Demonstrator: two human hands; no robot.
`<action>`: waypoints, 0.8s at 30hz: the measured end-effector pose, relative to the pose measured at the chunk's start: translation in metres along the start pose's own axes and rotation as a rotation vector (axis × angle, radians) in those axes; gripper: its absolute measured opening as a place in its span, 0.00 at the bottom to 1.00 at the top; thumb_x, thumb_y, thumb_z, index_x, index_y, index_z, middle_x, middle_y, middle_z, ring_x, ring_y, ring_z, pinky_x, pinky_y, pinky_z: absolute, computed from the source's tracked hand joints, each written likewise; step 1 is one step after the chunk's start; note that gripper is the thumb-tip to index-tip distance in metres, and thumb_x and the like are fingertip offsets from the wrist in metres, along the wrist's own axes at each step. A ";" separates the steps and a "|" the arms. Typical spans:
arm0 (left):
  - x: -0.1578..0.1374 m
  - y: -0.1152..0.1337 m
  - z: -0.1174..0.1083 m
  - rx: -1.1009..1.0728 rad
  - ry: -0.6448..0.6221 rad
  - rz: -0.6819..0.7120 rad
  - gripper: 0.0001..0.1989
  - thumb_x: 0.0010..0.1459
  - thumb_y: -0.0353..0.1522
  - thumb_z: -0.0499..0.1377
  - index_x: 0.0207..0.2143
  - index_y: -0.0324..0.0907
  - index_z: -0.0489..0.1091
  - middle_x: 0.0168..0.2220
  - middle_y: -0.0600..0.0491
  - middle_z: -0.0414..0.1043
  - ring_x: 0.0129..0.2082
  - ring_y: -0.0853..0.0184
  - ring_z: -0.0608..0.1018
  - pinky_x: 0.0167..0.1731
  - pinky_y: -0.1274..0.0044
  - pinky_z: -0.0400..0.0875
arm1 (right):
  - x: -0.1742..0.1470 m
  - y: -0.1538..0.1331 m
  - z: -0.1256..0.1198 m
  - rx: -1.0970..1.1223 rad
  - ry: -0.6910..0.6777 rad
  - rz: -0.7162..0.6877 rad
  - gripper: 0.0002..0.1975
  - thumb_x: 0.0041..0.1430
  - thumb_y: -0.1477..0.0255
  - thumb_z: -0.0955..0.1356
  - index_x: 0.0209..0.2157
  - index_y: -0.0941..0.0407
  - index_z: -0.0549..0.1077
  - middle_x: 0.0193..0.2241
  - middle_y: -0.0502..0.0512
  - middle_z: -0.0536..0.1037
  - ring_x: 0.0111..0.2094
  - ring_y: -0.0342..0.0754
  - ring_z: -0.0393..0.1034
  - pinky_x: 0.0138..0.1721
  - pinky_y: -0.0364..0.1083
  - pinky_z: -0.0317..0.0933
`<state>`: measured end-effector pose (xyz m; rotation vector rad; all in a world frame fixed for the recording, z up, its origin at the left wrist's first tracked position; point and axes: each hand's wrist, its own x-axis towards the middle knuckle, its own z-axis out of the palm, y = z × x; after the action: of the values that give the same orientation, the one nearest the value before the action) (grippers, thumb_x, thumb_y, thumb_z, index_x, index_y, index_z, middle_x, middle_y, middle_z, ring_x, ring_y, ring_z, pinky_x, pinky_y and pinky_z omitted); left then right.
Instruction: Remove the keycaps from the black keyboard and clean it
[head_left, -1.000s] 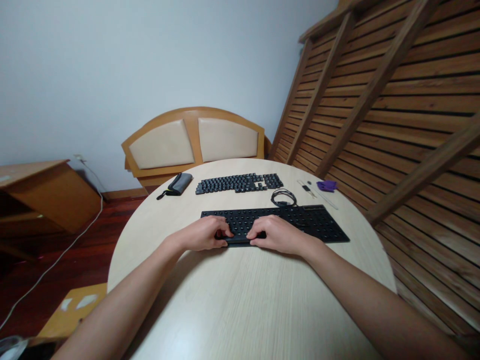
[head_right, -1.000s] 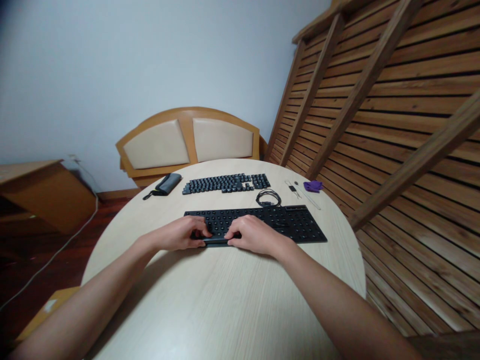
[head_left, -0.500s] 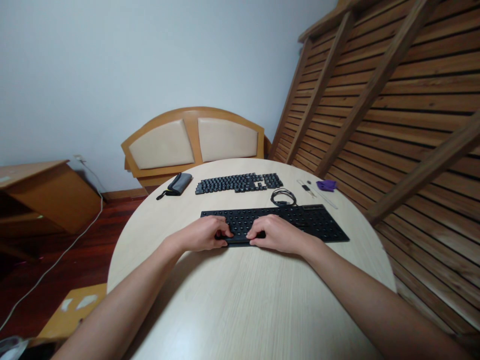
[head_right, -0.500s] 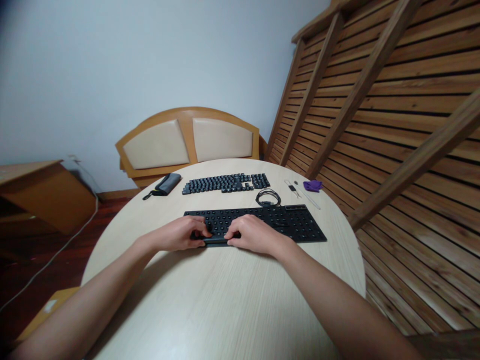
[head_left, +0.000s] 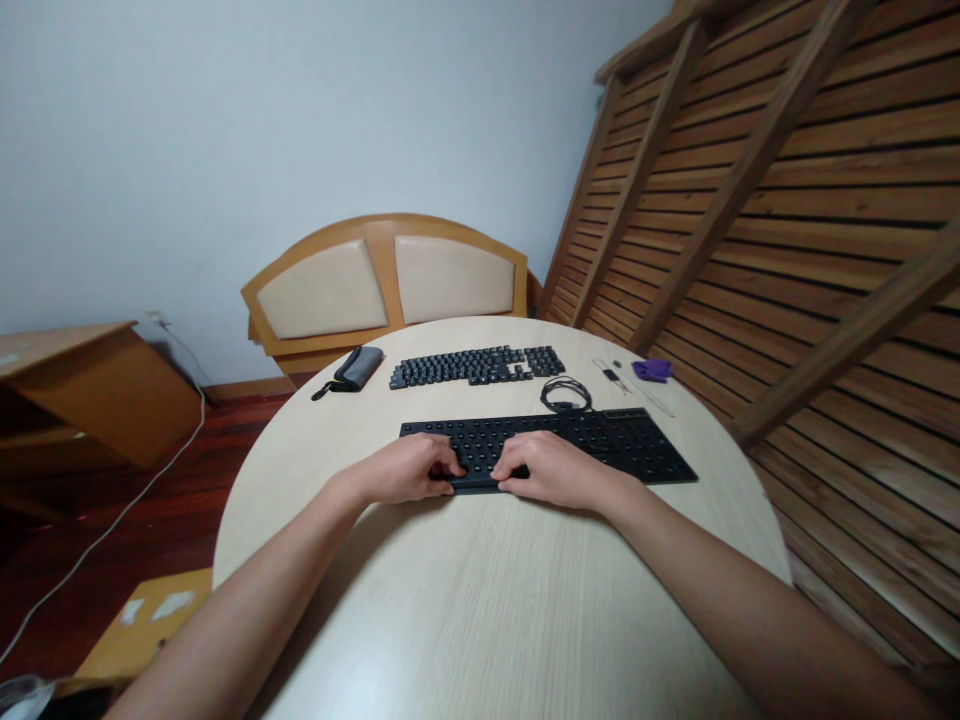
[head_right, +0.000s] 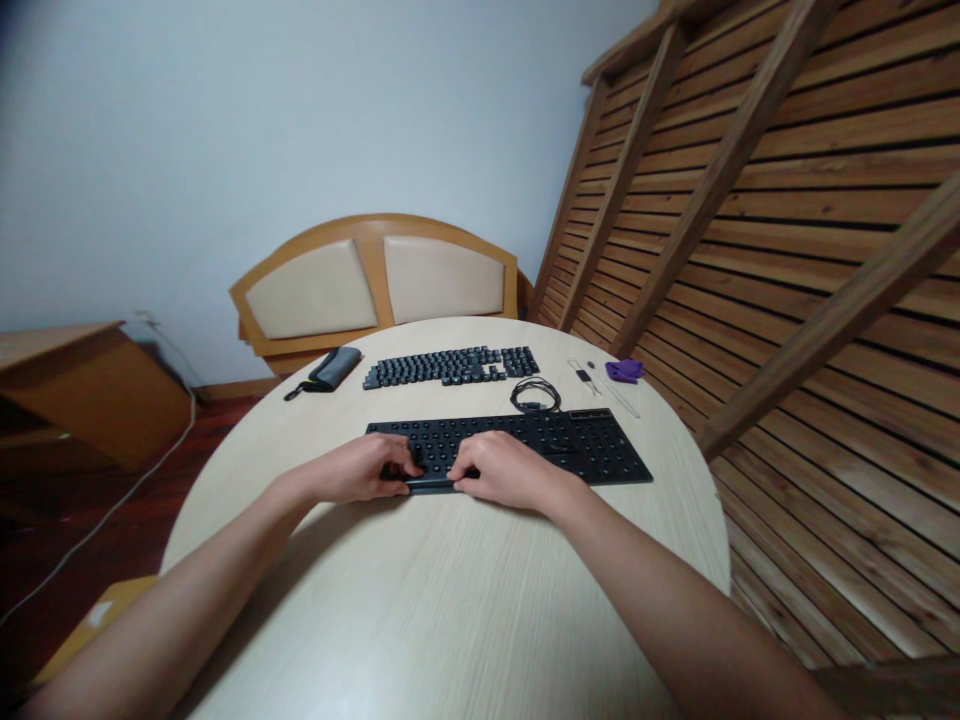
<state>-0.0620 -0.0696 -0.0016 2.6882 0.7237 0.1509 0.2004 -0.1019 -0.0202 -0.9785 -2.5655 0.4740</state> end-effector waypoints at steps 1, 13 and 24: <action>0.000 0.000 0.000 -0.005 0.002 0.001 0.09 0.56 0.27 0.65 0.41 0.41 0.78 0.38 0.50 0.77 0.38 0.63 0.78 0.40 0.74 0.71 | 0.000 0.000 0.000 0.003 0.005 -0.002 0.07 0.58 0.76 0.71 0.37 0.55 0.82 0.36 0.53 0.82 0.38 0.48 0.76 0.43 0.44 0.64; -0.001 0.006 0.000 0.001 0.118 -0.001 0.10 0.60 0.34 0.62 0.42 0.41 0.76 0.40 0.49 0.76 0.40 0.62 0.78 0.41 0.72 0.72 | 0.025 0.023 -0.013 -0.128 0.141 0.083 0.10 0.65 0.68 0.67 0.37 0.56 0.80 0.36 0.56 0.81 0.38 0.49 0.73 0.42 0.46 0.63; 0.011 0.014 0.020 0.051 0.169 0.208 0.16 0.67 0.37 0.56 0.55 0.45 0.72 0.55 0.46 0.71 0.53 0.58 0.73 0.55 0.65 0.67 | 0.115 0.081 -0.002 -0.452 0.077 0.189 0.18 0.63 0.76 0.67 0.55 0.60 0.72 0.58 0.64 0.72 0.59 0.58 0.59 0.58 0.55 0.56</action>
<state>-0.0423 -0.0819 -0.0146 2.8202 0.4986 0.4209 0.1669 0.0339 -0.0296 -1.3668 -2.5725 -0.1088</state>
